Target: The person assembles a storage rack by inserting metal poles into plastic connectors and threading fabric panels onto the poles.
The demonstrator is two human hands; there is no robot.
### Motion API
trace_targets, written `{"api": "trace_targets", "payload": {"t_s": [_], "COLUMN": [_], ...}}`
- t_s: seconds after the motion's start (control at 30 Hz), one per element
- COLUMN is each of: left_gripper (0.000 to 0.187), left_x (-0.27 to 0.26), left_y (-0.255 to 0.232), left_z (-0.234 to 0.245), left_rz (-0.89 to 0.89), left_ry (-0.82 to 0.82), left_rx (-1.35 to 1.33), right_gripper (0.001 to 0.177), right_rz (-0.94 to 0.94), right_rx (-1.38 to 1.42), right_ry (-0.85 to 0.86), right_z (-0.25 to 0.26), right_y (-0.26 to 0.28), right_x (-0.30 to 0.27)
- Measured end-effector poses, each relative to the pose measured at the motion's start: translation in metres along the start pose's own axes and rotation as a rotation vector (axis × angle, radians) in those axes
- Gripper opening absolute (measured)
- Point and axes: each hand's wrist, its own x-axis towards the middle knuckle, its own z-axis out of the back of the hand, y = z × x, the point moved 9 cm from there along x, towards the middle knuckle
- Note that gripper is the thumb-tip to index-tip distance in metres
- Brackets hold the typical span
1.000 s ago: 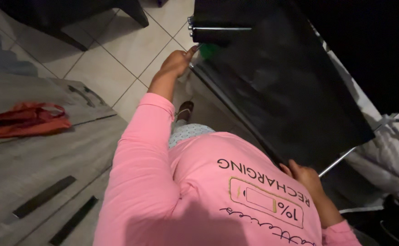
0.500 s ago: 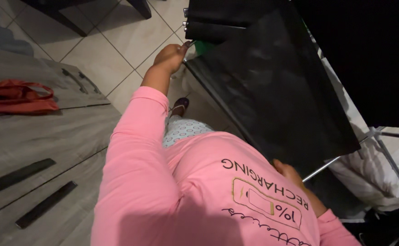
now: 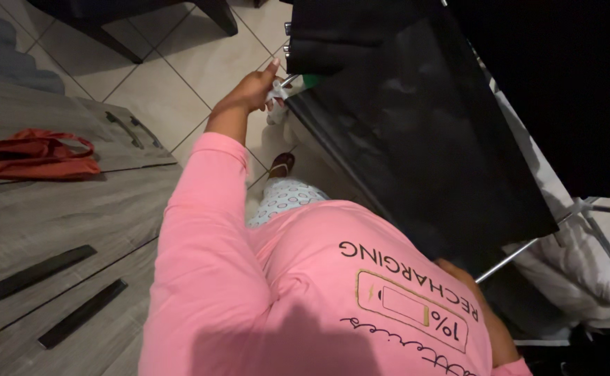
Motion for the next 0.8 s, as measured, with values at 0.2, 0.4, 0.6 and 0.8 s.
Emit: {"api": "trace_targets", "payload": {"t_s": [0.2, 0.4, 0.6, 0.8], "left_gripper": [0.069, 0.055, 0.068, 0.076], "left_x": [0.040, 0.101, 0.112, 0.080], "left_y": [0.008, 0.033, 0.047, 0.030], "left_z": [0.007, -0.003, -0.021, -0.027], "left_rz": [-0.054, -0.083, -0.055, 0.041], "left_ry": [-0.010, -0.021, 0.107, 0.242], "left_rx": [0.000, -0.054, -0.255, -0.356], "right_gripper": [0.029, 0.030, 0.031, 0.032], "right_rz": [-0.061, -0.111, -0.180, -0.237], "right_rx": [0.061, 0.115, 0.161, 0.191], "right_ry": [-0.013, -0.042, -0.033, -0.062], "right_z": [-0.009, -0.011, -0.019, -0.019], "right_y": [-0.008, -0.001, -0.004, -0.005], "right_x": [-0.009, -0.003, -0.011, -0.017]}}
